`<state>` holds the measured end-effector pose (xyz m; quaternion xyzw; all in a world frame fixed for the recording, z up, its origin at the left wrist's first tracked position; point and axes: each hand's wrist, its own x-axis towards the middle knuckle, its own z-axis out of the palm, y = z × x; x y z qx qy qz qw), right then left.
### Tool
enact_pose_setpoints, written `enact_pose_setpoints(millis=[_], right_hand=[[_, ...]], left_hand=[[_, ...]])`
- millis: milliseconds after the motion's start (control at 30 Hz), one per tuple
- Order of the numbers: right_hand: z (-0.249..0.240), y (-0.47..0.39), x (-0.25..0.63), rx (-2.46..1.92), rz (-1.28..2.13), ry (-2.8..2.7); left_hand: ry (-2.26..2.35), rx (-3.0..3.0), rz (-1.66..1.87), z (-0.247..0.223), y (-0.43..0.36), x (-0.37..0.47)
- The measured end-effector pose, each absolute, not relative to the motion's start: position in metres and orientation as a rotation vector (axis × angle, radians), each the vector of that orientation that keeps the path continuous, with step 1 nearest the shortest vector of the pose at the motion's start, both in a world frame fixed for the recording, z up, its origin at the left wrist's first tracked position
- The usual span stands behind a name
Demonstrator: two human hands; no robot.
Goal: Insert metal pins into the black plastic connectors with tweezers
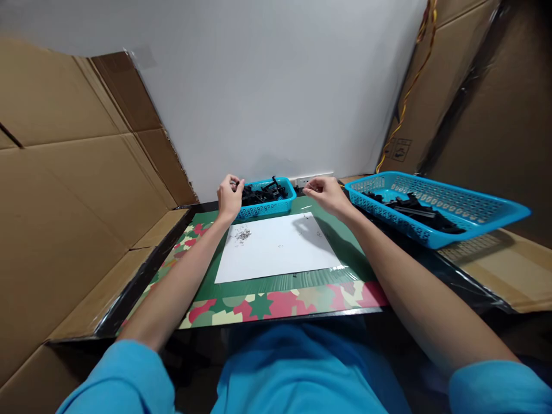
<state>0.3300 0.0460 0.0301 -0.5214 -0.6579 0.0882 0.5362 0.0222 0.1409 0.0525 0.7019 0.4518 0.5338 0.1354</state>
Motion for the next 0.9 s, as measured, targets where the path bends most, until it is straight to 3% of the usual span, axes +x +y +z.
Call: enact_pose_setpoints(millis=[200,533,900], right_hand=[[0.034,0.039,0.315,-1.168,0.168,-1.353],[0.027,0.030,0.283,-1.060,0.428,-1.648],[0.040,0.012,0.264,-1.004,0.304,-1.693]], left_hand=[[0.692,1.707,1.194,0.022,0.090,0.041],[0.730,1.549,1.279,0.003,0.064,0.058],[0.486,1.289,1.016,-0.001,0.043,0.065]])
